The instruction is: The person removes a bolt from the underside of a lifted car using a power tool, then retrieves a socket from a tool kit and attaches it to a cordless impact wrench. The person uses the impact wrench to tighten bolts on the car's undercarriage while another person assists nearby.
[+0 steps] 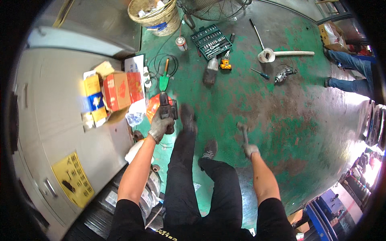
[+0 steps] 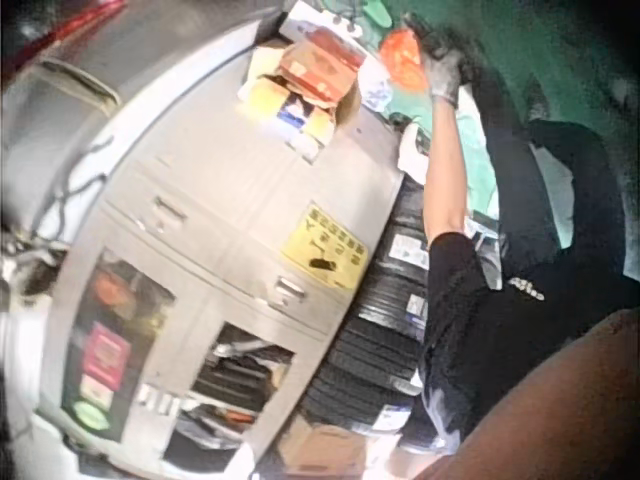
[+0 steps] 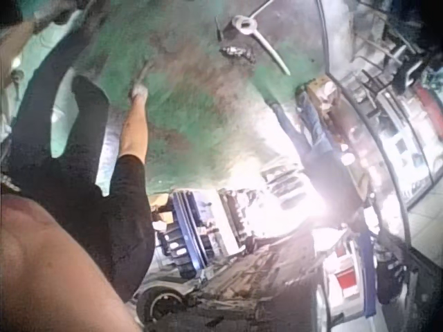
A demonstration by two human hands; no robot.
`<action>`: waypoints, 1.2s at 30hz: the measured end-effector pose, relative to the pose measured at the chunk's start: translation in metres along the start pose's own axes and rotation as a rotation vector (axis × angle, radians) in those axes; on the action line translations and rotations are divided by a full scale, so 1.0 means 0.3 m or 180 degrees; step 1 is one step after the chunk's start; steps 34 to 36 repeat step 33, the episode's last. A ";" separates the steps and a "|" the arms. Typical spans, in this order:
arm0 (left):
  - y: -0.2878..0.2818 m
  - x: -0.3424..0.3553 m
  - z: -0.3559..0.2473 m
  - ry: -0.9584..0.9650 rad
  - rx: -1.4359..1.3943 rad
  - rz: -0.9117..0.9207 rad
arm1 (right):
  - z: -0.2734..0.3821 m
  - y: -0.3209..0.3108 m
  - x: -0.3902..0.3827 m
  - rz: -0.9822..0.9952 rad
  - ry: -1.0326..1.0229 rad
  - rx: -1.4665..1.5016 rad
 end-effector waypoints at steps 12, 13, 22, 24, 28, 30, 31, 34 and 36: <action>0.181 1.112 -0.212 0.0045 0.1418 0.1086 | 1.354 -0.592 0.503 -0.1519 -0.0512 -0.0264; 0.201 1.162 -0.208 -0.0017 0.1576 0.1234 | 1.393 -0.608 0.562 -0.1532 -0.0476 -0.0230; 0.317 1.361 -0.199 0.0076 0.1812 0.1845 | 1.587 -0.690 0.917 -0.1844 -0.0984 -0.0893; 0.345 1.381 -0.170 -0.0092 0.1671 0.2047 | 1.611 -0.743 0.934 -0.2009 -0.0933 -0.0525; 0.334 1.406 -0.153 0.0084 0.1862 0.2007 | 1.828 -0.750 0.906 -0.1385 -0.1529 0.0236; 0.341 1.414 -0.163 0.0320 0.2037 0.1956 | 1.997 -0.655 0.811 -0.0870 -0.2431 0.1011; 0.335 1.414 -0.161 0.0260 0.2026 0.1951 | 2.103 -0.597 0.755 -0.0709 -0.2822 0.0847; 0.317 1.413 -0.173 0.0197 0.1980 0.1924 | 2.285 -0.495 0.641 -0.1168 -0.3216 -0.0330; 0.317 1.413 -0.173 0.0197 0.1980 0.1924 | 2.285 -0.495 0.641 -0.1168 -0.3216 -0.0330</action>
Point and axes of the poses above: each hand's wrist, its own x-axis towards the middle knuckle, its own y-axis out of the palm, z = x × y, the point moved 9 cm from there along x, towards the middle knuckle, and after that the axes turned 2 degrees about y, right-handed, at the moved point
